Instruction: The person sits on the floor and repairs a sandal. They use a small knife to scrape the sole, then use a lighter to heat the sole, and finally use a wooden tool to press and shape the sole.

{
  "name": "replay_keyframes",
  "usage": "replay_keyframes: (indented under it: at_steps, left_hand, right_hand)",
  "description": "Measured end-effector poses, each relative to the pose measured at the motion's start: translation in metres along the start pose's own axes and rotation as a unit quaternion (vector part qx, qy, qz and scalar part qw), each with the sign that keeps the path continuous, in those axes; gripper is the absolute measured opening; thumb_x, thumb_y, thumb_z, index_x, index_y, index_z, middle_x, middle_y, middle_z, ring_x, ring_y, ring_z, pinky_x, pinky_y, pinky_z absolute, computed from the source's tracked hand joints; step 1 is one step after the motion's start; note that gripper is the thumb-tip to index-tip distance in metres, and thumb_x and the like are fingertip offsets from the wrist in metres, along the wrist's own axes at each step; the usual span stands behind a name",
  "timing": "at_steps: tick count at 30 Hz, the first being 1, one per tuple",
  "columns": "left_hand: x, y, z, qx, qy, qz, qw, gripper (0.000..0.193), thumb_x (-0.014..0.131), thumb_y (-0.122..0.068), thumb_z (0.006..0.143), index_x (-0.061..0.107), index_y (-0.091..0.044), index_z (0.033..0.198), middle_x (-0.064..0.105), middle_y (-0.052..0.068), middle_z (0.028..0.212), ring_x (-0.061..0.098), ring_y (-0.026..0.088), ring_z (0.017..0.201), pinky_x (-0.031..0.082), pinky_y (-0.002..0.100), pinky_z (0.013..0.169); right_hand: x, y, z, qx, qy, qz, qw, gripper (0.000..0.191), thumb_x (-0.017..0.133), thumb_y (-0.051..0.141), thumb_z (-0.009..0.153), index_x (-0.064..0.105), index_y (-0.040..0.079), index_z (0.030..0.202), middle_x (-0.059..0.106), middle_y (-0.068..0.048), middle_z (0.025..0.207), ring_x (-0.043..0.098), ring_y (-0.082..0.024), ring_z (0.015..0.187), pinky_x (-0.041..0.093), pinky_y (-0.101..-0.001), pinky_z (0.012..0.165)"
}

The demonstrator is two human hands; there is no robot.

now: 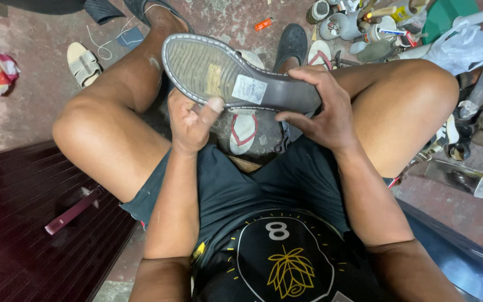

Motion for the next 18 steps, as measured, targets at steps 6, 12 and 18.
replay_keyframes:
  at_steps: [6, 12, 18]
  left_hand:
    - [-0.002, -0.025, 0.004, 0.072, -0.111, 0.024, 0.991, 0.042, 0.069, -0.036, 0.102, 0.067, 0.0, 0.123, 0.051, 0.012, 0.146, 0.053, 0.023, 0.13, 0.044, 0.034, 0.11]
    - [-0.027, -0.034, 0.012, 0.035, -0.201, -0.013, 0.979, 0.059, 0.072, -0.036, 0.094, 0.045, -0.011, 0.14, 0.043, 0.009, 0.151, 0.047, 0.026, 0.142, 0.047, 0.038, 0.113]
    - [-0.005, -0.066, 0.011, 0.234, -0.107, 0.329, 0.909, 0.042, 0.09, -0.026, 0.08, 0.074, -0.009, 0.115, 0.06, 0.015, 0.134, 0.046, 0.036, 0.134, 0.042, 0.048, 0.112]
  right_hand:
    - [-0.009, 0.018, 0.004, -0.07, -0.059, -0.023, 0.996, 0.071, 0.098, 0.019, 0.081, 0.056, 0.006, 0.137, 0.064, -0.015, 0.133, 0.065, -0.031, 0.12, 0.054, -0.0376, 0.105]
    - [-0.009, 0.024, 0.004, -0.076, -0.065, -0.116, 0.988, 0.063, 0.098, 0.013, 0.085, 0.057, 0.007, 0.132, 0.064, -0.014, 0.129, 0.066, -0.033, 0.12, 0.059, -0.0401, 0.099]
    - [0.011, 0.026, 0.007, -0.086, -0.01, -0.096, 0.992, 0.06, 0.096, 0.01, 0.084, 0.059, 0.006, 0.132, 0.064, -0.014, 0.13, 0.067, -0.033, 0.12, 0.058, -0.0411, 0.1]
Point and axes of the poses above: each hand's wrist, its own z-axis towards the middle knuckle, its own x-axis out of the palm, y = z × x, the point moved 9 cm from there along z, towards the middle knuckle
